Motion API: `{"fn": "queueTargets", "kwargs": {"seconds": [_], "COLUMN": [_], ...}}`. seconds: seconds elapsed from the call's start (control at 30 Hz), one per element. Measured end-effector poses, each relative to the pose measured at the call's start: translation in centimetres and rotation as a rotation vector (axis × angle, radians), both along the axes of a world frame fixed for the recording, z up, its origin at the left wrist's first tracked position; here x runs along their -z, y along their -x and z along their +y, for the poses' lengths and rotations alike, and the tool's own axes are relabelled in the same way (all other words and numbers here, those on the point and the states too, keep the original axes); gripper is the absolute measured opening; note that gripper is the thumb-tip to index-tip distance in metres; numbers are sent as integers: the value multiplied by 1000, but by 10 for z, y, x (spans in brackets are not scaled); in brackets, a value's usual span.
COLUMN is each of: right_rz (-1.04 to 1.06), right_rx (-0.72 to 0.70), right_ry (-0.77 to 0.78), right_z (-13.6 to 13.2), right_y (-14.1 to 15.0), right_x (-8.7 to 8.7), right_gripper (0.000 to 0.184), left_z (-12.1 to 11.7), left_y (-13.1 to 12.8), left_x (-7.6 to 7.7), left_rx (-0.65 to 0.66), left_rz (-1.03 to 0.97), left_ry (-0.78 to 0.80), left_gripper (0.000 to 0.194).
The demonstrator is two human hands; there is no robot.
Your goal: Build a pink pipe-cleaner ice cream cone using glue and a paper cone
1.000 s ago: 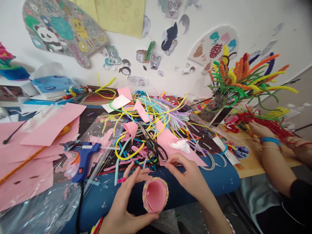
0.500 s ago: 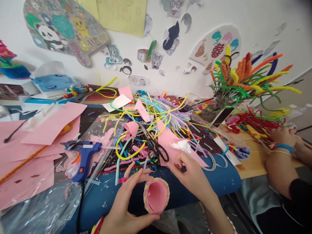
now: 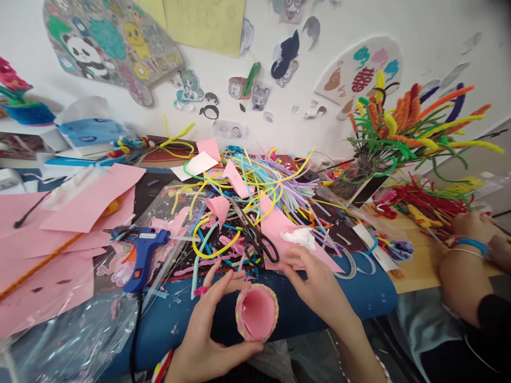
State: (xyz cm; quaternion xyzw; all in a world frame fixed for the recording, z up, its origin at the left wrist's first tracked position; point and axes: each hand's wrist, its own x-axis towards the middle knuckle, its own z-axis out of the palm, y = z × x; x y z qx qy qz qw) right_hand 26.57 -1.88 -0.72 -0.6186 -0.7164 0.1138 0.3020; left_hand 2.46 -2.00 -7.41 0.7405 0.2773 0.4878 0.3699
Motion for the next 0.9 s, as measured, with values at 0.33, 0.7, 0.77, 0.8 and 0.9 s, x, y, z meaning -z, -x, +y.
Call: {"fn": "queueTargets", "kwargs": {"seconds": [0.33,0.7,0.77,0.8,0.9], "right_rz": [303,692,764,785,757], "right_rx": [-112,-287,-325,-325,-286], "right_ry": [265,298,298,295,292], "right_z": [-11,-12,-12,-12,-13], "right_y": [7,-4,-6,-6,-6], "right_x": [-1,18,21,21,16], "right_gripper": [25,34,41,46,37], "left_z": [-1,-1,-2,-2,-3], "left_y": [1,0,1,2,3], "left_x": [6,6,9,11,13], "left_rx": [-55,-29,-36,-38,-49], "left_rz": [4,-28,-15,-10,2], "left_ry": [10,3,17,22,25], "left_gripper": [99,100,101,102,101]}}
